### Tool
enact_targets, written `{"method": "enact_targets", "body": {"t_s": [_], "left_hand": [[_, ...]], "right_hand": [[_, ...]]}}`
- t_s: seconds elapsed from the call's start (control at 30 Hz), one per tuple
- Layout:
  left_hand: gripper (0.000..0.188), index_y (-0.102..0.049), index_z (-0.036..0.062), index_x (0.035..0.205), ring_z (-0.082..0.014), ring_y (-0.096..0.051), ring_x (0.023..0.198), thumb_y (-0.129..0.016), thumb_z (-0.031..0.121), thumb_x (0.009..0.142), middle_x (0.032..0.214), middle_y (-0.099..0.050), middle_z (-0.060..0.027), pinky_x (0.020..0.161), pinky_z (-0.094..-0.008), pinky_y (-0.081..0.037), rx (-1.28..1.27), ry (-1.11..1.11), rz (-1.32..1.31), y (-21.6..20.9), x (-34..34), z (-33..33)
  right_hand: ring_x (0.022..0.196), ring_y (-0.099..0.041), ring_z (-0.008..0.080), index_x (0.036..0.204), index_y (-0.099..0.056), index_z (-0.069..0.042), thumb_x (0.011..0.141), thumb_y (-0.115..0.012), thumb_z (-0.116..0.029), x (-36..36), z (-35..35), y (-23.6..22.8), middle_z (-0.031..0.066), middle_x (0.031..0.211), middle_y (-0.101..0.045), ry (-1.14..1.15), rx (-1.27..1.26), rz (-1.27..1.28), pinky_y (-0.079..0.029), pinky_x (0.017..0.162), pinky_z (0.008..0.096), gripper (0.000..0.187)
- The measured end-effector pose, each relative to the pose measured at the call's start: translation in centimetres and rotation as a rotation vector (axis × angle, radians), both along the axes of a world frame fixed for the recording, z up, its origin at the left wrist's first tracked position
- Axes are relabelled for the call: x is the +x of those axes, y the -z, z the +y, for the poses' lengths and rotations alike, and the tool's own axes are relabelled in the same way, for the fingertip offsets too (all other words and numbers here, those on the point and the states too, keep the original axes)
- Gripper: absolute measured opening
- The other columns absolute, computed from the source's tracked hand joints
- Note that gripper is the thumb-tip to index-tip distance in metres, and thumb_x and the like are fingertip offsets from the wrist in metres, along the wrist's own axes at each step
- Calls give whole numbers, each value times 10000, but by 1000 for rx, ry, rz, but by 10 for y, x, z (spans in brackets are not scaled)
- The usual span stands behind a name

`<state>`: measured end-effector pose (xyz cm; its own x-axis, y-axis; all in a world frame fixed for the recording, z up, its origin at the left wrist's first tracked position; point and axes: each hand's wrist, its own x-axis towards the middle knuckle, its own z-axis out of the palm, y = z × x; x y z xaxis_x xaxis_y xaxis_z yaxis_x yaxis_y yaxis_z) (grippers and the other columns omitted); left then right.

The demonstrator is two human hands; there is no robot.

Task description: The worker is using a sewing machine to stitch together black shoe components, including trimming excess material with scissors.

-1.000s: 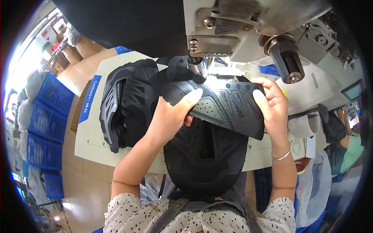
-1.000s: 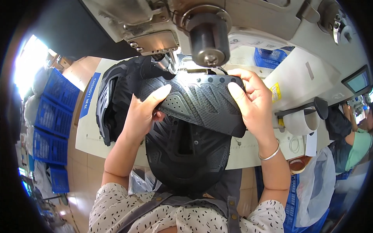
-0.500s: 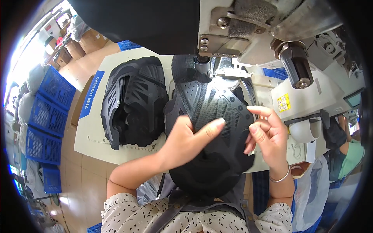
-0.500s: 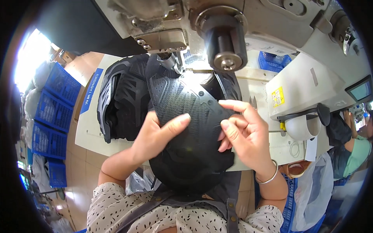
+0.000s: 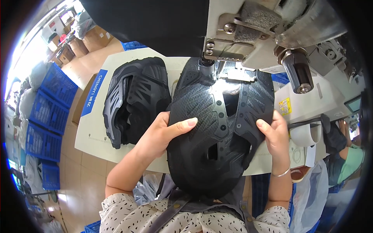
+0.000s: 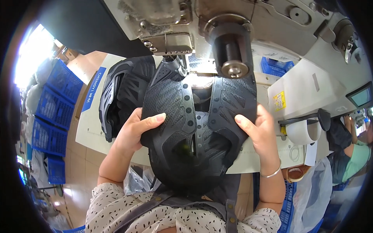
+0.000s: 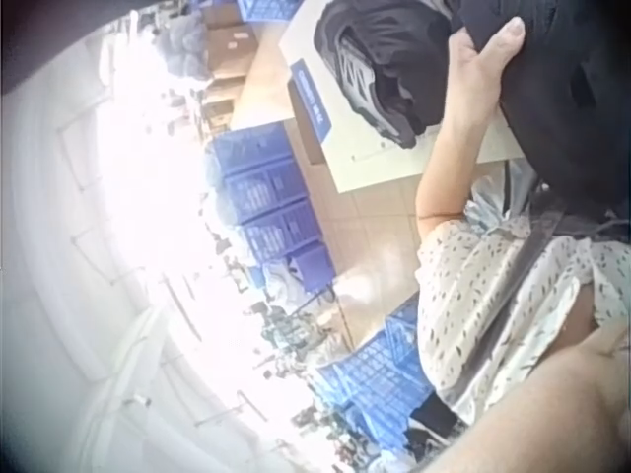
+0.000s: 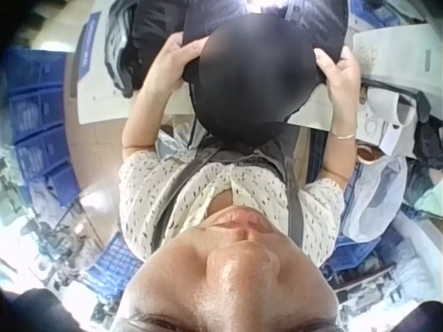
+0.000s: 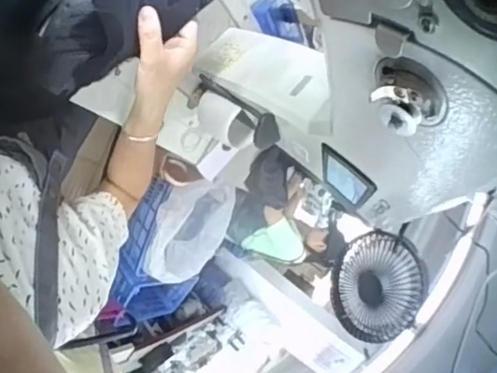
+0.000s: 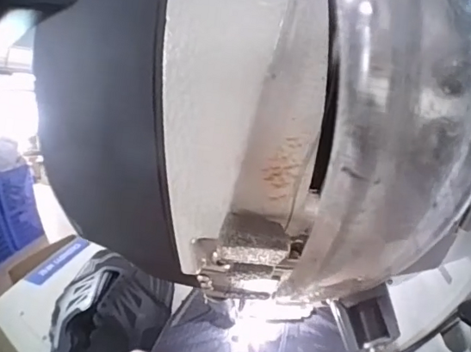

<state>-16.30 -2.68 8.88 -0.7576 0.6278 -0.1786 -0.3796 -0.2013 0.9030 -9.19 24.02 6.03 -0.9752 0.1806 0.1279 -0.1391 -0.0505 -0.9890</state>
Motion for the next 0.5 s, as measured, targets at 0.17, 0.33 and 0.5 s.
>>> {"method": "enact_targets", "body": {"t_s": [0.17,0.33,0.5], "left_hand": [[223,-597,-66,971,-170,-625,728,-604,112,837,906,-635,-117,636,-256,-517,-31,-174,98,16,25,-5],[184,-619,-31,897,-47,-525,716,-609,150,863,815,-621,-7,652,-194,-443,-142,-324,312,18,27,-11],[178,-608,-26,853,-30,-480,690,-606,151,865,777,-583,28,623,-183,-410,-84,-379,361,17,14,-1]], "right_hand": [[990,-521,126,1203,-390,33,807,-629,-103,31,-20,-11,74,1087,-541,-12,-18,105,-403,886,262,482],[935,-517,117,1196,-433,59,845,-591,-120,52,-42,0,73,1059,-551,213,37,137,-401,848,240,425],[883,-519,104,1122,-509,61,878,-547,-105,36,-37,2,62,997,-577,294,-32,156,-412,808,228,297]]}}
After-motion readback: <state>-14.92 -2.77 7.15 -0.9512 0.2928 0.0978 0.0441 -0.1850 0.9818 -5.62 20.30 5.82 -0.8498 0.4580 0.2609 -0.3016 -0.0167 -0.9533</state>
